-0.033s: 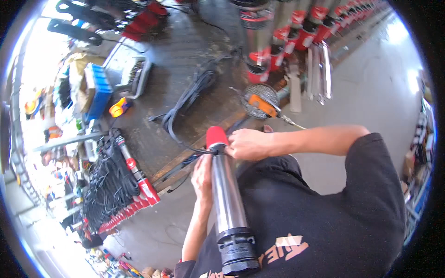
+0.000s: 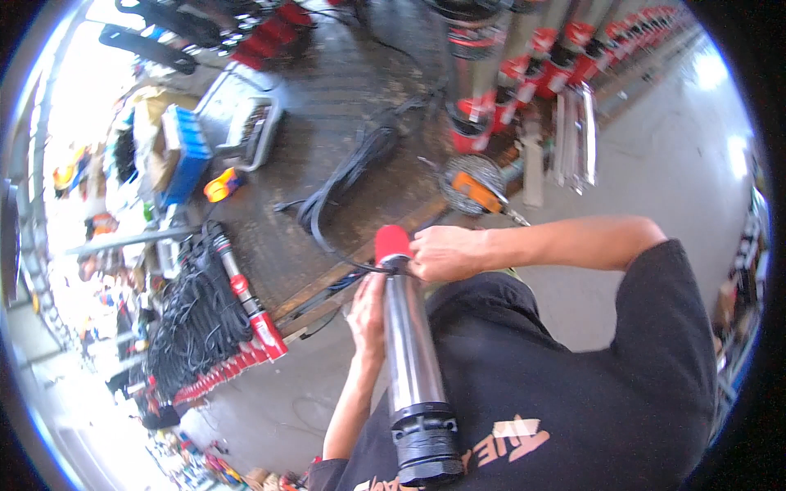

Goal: The person assembles metal components onto cylindrical pumps using an air-powered screwdriver and hands, then organizes the finished pumps into rows on a workbench.

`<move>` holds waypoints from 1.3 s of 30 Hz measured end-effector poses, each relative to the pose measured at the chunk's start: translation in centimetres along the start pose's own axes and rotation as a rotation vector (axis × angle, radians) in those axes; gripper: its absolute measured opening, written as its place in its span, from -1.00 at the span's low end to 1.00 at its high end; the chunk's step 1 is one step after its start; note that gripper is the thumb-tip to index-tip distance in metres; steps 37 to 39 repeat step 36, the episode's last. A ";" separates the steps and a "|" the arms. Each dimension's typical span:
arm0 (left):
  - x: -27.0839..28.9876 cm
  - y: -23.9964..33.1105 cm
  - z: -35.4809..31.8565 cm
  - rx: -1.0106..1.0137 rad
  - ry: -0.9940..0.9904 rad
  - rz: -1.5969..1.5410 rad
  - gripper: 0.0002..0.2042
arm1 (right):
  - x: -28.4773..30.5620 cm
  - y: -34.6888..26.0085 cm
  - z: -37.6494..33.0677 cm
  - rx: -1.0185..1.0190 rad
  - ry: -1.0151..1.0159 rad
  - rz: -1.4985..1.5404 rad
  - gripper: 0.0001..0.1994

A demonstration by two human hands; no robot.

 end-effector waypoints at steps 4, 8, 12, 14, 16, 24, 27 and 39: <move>0.1 0.1 -0.4 0.068 0.047 -0.090 -0.32 | 0.8 3.4 3.8 0.363 0.036 0.002 -0.80; 0.1 -0.7 -1.7 0.157 0.105 -0.185 -0.29 | 3.0 3.9 6.2 0.273 0.142 0.072 -0.20; -1.3 -1.6 -3.9 0.174 0.144 -0.166 -0.34 | 0.0 2.6 6.1 0.297 -0.082 0.400 0.05; -0.8 -1.4 -4.1 0.181 0.185 -0.181 -0.37 | -2.3 2.5 5.7 0.281 -0.058 0.507 0.01; -1.0 -2.2 -4.7 0.286 0.215 -0.237 -0.40 | -2.3 1.7 6.2 0.210 -0.064 0.575 0.00; 3.6 -10.6 6.8 0.358 0.211 -0.701 -0.76 | -2.7 6.0 12.6 -0.209 0.579 0.825 -0.10; 0.1 -12.8 12.1 0.582 0.138 -1.033 -0.63 | -7.7 12.4 12.7 -0.594 0.511 1.109 -0.36; -9.9 -18.1 7.7 0.947 0.191 -0.541 -0.53 | -14.8 7.9 9.5 -0.908 0.441 1.185 -0.22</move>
Point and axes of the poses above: each hand's wrist, its own z-axis towards the middle knuckle, its own x-axis out of the back of the hand, y = z × x, the point moved 2 cm from there along z, towards the middle knuckle, and after that the axes turned 2 degrees about y, right-handed, at the moved point
